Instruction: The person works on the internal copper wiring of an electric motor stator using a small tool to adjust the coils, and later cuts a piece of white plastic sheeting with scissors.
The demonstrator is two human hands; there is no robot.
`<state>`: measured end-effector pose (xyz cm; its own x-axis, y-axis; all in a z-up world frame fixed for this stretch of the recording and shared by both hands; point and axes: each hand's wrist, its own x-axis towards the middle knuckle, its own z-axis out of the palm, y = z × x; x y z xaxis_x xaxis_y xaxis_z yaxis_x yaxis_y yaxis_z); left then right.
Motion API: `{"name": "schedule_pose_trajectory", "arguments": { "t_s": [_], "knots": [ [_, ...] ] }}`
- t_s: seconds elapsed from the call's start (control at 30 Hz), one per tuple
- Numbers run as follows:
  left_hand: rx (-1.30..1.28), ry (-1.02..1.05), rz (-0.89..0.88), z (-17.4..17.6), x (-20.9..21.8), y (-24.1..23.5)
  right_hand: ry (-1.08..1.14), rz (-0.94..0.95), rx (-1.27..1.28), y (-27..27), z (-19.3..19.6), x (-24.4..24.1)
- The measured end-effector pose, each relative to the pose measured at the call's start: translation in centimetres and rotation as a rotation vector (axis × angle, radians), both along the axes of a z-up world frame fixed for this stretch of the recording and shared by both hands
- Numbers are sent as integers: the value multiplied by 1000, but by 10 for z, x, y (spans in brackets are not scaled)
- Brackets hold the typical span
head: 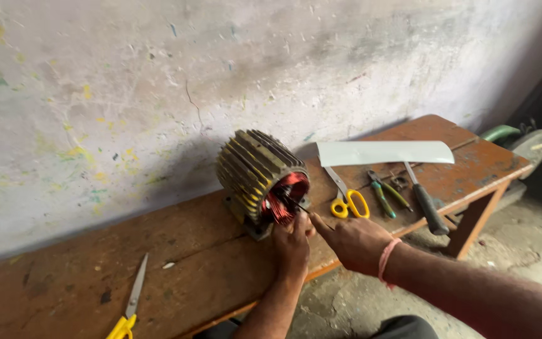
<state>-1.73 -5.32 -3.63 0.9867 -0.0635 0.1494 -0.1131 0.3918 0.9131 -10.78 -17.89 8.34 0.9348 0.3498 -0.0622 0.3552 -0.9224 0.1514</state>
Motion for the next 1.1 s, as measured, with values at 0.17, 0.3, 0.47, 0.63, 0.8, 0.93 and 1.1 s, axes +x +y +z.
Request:
{"name": "schedule_pose_trajectory", "arguments": {
  "t_s": [0.17,0.3,0.47,0.63,0.8,0.93,1.1],
  "knots": [
    [-99,-33,194,11,-10,-16,94,-74,62,-13,-1,-3],
    [112,-29,313,15,-9,-15,77,-83,229,-24,-8,-1],
    [40,249,286,24,0,-20,-15,-164,373,-70,-17,-14],
    [180,132,486,15,12,-31,-326,-86,410,-140,-47,5],
    [282,17,371,18,8,-14,-254,-312,181,-142,-58,48],
    [309,9,253,22,7,-9,-686,96,-172,-104,-49,69],
    [427,-282,366,10,13,-1,-604,393,537,-9,-54,66]
  ]
}}
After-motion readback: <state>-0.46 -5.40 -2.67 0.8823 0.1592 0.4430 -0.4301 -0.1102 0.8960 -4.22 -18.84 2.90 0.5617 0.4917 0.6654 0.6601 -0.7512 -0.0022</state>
